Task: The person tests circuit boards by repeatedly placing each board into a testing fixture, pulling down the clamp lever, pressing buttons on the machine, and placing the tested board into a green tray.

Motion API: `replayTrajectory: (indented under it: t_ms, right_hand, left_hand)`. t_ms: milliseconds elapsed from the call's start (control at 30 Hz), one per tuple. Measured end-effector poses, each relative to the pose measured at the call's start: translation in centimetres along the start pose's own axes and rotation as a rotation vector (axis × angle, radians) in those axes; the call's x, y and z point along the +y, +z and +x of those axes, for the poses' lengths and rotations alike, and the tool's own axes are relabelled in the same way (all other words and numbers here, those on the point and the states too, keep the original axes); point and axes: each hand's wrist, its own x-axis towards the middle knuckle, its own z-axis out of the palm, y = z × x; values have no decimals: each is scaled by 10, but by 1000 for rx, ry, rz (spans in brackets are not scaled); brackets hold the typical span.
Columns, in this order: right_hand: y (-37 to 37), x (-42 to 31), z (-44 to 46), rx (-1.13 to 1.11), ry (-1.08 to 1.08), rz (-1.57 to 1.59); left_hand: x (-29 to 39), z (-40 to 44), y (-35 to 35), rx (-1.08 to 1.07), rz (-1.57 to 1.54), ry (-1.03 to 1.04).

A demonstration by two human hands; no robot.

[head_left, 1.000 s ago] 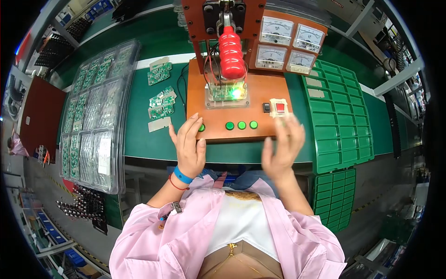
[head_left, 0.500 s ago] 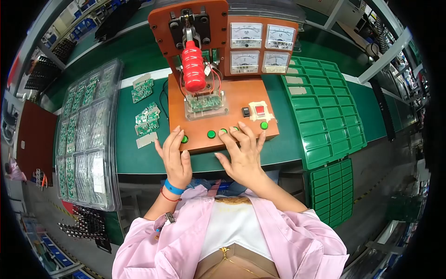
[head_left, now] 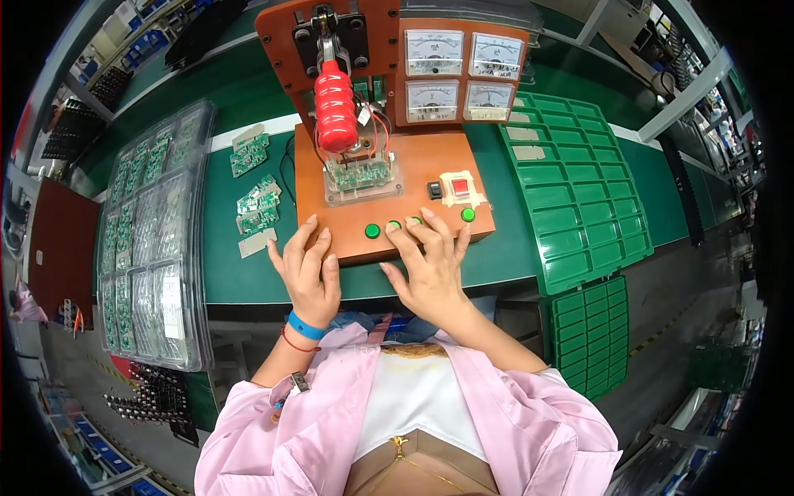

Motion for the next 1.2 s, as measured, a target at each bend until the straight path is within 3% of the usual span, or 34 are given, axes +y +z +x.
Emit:
replayTrajectory:
  t_ms: [267,367,433,467,500,533,600,700,833,900,1000,1200]
  right_hand:
    - [-18,-1,5,-89,6,5]
    - [-48,20,27,152,160,-15]
    - [-57,55,49,176,309,211]
    - [-51,80,56,67,448,366]
    - [-52,90,66,-64,627,715]
    - [-56,88,76,-213,719,839]
    - [-46,95,83,-280,743,886]
    - [-45,90,82,-216,740,913]
    - [-50,72,64,12,408,365]
    - [-56,57,51,68,67,-38]
    - [-58,39,40,-74,-14,-223]
    - [-50,47,35,-65,-19,-150]
  left_hand:
    - [-3,-4,-2,-18,-14,21]
    - [-4,-5,-2,1,-88,13]
    - [-6,-5,1,29,-152,25]
    - [-6,-5,1,29,-162,25]
    - [-5,-5,0,30,-171,26]
    - [-5,-5,0,34,-179,28]
    - [-6,-6,0,43,-182,14]
    - [-6,-6,0,35,-173,10]
    - [-4,-4,-2,-35,7,28]
    - [-2,-3,-2,-26,-6,14]
    - [-3,-2,-2,-20,-26,6]
    - [-2,-1,-2,-14,-53,4]
